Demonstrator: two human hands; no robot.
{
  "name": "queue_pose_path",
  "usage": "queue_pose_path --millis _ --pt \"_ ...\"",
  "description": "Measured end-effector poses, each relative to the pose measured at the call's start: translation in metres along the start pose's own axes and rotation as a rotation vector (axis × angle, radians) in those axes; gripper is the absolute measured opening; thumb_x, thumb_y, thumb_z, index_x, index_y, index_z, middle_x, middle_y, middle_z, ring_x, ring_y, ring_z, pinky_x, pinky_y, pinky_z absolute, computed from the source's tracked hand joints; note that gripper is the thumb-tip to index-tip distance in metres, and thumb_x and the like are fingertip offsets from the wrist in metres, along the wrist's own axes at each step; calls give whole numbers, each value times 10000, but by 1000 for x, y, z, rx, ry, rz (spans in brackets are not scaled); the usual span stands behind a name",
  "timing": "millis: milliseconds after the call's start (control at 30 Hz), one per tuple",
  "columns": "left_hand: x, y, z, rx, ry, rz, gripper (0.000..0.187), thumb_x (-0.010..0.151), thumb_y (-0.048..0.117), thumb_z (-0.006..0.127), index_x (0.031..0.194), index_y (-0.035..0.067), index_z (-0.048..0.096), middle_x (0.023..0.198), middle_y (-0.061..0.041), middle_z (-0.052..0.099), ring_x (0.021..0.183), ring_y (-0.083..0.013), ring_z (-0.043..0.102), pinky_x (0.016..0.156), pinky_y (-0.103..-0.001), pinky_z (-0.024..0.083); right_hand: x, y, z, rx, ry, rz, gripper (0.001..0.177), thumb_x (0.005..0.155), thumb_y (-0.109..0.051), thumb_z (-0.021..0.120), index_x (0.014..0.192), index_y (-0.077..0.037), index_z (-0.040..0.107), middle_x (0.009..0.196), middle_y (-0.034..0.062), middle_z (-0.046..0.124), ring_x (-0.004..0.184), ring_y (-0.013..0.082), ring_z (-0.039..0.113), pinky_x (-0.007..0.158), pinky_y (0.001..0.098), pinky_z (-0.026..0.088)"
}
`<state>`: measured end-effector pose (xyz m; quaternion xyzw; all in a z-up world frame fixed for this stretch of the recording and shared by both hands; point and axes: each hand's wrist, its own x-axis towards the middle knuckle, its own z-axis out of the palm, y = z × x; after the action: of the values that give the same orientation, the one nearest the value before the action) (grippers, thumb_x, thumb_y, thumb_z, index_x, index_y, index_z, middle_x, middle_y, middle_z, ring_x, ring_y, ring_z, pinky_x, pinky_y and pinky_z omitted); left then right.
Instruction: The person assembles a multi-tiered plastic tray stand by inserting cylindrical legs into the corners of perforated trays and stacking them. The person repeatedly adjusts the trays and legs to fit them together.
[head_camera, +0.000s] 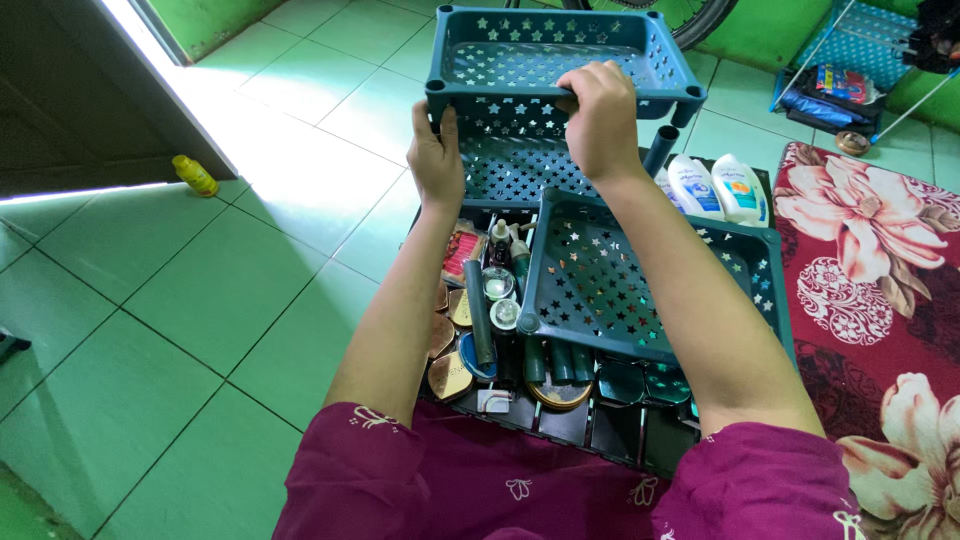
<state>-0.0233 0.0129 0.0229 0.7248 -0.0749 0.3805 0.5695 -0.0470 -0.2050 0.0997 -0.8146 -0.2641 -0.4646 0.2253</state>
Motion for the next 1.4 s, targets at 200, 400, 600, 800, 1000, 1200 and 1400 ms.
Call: queue_pose_path --millis 200,400,600,800,1000,1200,1400 --pt "-2 -14 1 4 -2 -51 354 1096 450 481 1202 121 561 701 -31 637 611 -120 608 559 -281 449 4 -2 1 42 28 37 178 819 131 656 930 4 715 903 151 678 896 363 606 806 446 489" --pt "23 -89 -6 -855 23 -332 450 1107 469 333 1180 114 599 848 -9 594 818 -126 575 736 -255 456 5 -5 -5 43 -9 25 242 781 146 583 925 -2 708 910 157 678 904 379 603 821 468 487" --pt "93 -182 30 -598 -291 -378 370 1052 344 462 1304 115 605 1176 -46 646 1099 -153 603 963 -302 489 5 -8 -9 73 -54 31 268 780 142 575 959 -11 702 931 157 670 930 383 603 835 462 486" --pt "108 -211 66 -616 -435 -643 415 1078 388 442 1341 108 600 1141 -86 654 997 -178 639 857 -322 544 7 1 -8 63 -61 -6 258 787 142 583 964 -11 693 924 147 662 938 368 604 851 455 481" --pt "117 -211 70 -515 -390 -379 446 972 138 571 1411 129 493 1070 -48 600 973 -168 627 823 -319 572 14 28 -13 33 -91 -44 216 809 130 631 937 -34 689 917 130 658 935 350 603 837 442 474" --pt "116 -194 40 -397 -407 -211 436 1088 65 551 1490 29 388 1164 -108 605 1015 -207 624 906 -344 560 28 57 -29 29 -155 -195 213 851 114 668 990 -47 680 993 112 652 1020 337 611 898 427 493" --pt "74 -154 1 -364 -375 117 468 1089 -32 535 1507 98 372 1201 -66 544 1079 -180 578 975 -353 525 31 77 -29 52 -147 -192 179 906 115 675 1006 -34 678 1064 120 663 1119 329 624 967 419 534"
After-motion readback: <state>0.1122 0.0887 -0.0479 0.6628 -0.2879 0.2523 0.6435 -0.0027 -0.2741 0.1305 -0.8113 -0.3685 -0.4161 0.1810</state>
